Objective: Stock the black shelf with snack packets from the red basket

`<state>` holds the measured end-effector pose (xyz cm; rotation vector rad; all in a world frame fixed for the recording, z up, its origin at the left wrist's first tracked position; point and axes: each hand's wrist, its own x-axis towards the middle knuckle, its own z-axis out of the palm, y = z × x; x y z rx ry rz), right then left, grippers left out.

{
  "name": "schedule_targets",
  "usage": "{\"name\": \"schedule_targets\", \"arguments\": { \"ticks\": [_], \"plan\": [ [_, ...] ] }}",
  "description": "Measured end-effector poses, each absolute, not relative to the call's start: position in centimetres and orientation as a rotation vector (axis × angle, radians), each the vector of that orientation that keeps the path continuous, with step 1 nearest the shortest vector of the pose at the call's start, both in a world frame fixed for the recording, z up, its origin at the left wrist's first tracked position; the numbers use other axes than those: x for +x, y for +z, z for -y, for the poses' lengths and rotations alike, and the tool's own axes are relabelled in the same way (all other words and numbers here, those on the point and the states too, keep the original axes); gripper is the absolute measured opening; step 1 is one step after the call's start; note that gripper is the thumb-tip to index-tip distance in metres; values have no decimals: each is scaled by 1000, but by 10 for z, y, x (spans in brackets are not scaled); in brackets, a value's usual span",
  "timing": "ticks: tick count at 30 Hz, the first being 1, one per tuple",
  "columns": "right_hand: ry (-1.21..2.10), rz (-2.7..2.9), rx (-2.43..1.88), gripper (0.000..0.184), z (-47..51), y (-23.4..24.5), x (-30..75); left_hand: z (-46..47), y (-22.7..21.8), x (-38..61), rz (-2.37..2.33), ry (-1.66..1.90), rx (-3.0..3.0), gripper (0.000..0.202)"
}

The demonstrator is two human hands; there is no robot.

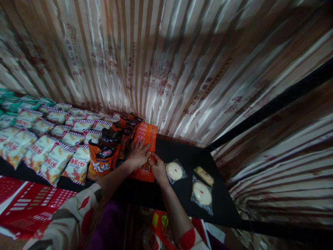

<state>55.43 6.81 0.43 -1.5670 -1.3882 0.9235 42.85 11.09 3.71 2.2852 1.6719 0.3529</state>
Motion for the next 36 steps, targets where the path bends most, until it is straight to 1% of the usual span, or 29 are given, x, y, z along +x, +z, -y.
{"name": "schedule_targets", "arguments": {
  "ticks": [6,15,19,22,28,36],
  "plan": [
    [812,1479,-1627,40,-60,12,554,-110,37,426,-1650,377,2314,49],
    [460,1709,-1827,43,-45,28,549,-107,42,426,-1650,386,2293,50],
    [362,1810,-1949,42,-40,39,545,-105,42,426,-1652,400,2302,49],
    [280,1862,-1943,41,-42,38,546,-104,42,426,-1661,414,2308,49],
    [296,1849,-1828,45,-52,25,548,-105,40,426,-1655,428,2312,50],
    [423,1781,-1757,52,-67,16,543,-107,34,423,-1665,500,2352,48]
  ]
}}
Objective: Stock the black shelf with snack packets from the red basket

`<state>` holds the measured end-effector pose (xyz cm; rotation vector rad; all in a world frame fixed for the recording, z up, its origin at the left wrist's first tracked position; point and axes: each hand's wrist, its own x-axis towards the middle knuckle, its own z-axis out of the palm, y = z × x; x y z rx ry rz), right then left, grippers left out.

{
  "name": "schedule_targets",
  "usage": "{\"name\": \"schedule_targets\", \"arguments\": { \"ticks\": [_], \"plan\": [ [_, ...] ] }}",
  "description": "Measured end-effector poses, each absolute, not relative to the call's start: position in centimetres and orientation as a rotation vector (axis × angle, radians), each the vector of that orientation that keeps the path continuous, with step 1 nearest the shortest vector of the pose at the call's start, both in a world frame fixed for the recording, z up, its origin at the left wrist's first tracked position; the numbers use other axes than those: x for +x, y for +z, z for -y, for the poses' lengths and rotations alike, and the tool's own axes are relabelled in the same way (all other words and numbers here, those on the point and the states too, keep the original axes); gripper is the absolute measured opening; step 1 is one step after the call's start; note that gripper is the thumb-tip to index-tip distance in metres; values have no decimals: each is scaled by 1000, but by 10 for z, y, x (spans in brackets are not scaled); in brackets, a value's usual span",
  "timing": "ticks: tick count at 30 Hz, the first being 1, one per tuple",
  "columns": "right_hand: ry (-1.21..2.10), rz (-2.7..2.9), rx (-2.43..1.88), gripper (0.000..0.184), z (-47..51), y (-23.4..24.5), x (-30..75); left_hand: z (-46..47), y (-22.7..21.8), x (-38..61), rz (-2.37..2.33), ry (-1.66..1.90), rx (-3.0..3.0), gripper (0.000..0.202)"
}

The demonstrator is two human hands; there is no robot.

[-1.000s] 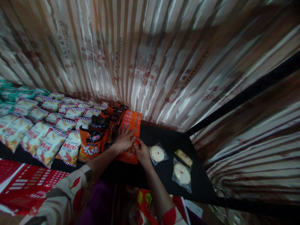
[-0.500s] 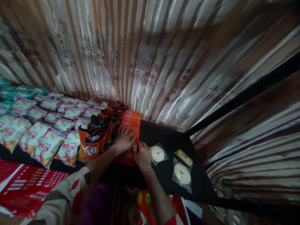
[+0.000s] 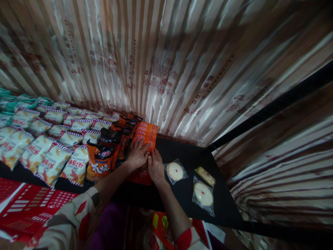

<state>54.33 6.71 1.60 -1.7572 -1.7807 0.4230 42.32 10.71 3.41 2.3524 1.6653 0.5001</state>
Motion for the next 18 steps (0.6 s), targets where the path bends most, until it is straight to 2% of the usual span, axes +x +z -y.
{"name": "schedule_targets", "arguments": {
  "ticks": [11,18],
  "plan": [
    [401,1728,-1767,62,-74,14,543,-107,32,422,-1655,512,2386,48],
    [609,1495,-1708,68,-97,20,552,-106,29,424,-1676,543,2444,48]
  ]
}}
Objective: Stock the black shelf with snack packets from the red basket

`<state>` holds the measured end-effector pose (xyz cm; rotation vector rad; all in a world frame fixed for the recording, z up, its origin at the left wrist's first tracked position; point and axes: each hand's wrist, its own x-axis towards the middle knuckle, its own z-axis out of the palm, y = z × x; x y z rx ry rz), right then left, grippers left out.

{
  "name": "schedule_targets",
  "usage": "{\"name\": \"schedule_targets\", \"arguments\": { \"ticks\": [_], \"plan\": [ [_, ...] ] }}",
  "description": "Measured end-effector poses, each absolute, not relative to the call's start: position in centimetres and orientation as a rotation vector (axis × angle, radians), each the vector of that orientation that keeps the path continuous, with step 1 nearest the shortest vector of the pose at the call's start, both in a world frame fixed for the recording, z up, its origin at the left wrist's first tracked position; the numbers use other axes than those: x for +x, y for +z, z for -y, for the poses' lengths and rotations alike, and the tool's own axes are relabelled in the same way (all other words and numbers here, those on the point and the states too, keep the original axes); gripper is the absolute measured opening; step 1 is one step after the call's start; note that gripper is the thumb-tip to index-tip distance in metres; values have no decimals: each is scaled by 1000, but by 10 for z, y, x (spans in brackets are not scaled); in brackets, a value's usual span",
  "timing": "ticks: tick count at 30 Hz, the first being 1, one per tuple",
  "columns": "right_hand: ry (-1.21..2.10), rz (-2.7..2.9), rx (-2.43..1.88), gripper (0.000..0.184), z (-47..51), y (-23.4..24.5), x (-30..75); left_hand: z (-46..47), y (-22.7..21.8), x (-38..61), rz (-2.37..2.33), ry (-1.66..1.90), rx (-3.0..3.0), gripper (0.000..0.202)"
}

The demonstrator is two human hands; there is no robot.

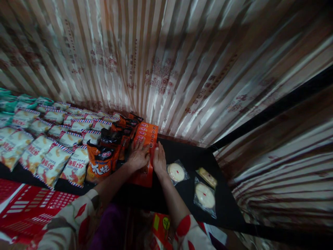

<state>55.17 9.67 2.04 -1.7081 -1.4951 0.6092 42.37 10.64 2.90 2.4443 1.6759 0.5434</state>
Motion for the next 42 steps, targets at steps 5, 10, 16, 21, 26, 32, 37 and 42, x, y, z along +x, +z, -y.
{"name": "schedule_targets", "arguments": {
  "ticks": [5,10,16,21,26,32,37,42],
  "plan": [
    [711,1431,-1650,71,-112,25,563,-106,28,425,-1688,551,2471,47],
    [772,1393,-1647,69,-119,25,568,-105,29,425,-1699,553,2458,47],
    [819,1338,-1690,68,-126,27,572,-105,29,426,-1705,547,2449,47],
    [780,1339,-1673,68,-126,26,572,-106,28,426,-1703,556,2447,46],
    [770,1346,-1692,70,-124,27,570,-105,30,426,-1712,562,2461,46],
    [767,1366,-1702,72,-122,30,568,-104,32,426,-1712,554,2465,46],
    [775,1343,-1715,72,-124,28,568,-104,27,428,-1695,612,2486,47],
    [784,1344,-1722,75,-126,26,570,-105,24,431,-1578,567,2555,47]
  ]
}}
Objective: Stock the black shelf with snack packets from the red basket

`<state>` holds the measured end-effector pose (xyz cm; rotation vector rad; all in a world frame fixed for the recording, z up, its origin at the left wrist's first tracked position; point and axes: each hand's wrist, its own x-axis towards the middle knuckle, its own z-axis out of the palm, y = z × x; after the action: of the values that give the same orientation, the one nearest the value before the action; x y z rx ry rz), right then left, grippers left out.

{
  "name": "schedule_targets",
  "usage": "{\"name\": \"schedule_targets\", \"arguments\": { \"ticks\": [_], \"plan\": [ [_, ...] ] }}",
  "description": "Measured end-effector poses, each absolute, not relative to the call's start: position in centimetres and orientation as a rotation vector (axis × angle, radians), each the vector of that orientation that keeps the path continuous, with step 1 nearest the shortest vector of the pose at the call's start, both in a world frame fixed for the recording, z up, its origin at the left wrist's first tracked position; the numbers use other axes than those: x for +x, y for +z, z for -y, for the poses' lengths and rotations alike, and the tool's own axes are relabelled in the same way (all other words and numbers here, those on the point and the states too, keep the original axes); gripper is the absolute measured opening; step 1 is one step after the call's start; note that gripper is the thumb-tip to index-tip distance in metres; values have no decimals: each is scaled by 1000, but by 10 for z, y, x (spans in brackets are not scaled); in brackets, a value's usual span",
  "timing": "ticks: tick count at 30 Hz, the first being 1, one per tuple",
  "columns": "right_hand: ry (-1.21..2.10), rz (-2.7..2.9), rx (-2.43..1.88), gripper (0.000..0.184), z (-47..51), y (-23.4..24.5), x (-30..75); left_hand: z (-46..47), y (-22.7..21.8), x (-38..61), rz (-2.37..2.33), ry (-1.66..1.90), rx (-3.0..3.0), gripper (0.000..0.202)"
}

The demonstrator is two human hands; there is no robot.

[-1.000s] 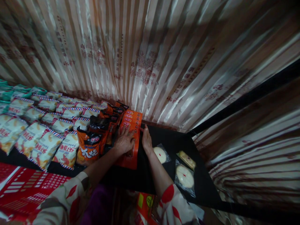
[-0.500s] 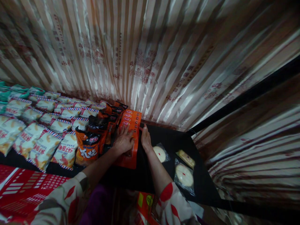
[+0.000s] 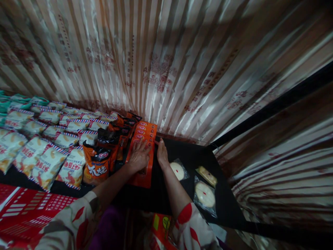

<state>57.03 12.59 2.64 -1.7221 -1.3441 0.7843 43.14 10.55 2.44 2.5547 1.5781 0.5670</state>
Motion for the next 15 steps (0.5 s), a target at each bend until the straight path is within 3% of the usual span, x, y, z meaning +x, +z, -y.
{"name": "schedule_targets", "arguments": {
  "ticks": [15],
  "plan": [
    [862,995,-1536,75,-120,17,578,-109,24,432,-1544,464,2596,41]
  ]
}}
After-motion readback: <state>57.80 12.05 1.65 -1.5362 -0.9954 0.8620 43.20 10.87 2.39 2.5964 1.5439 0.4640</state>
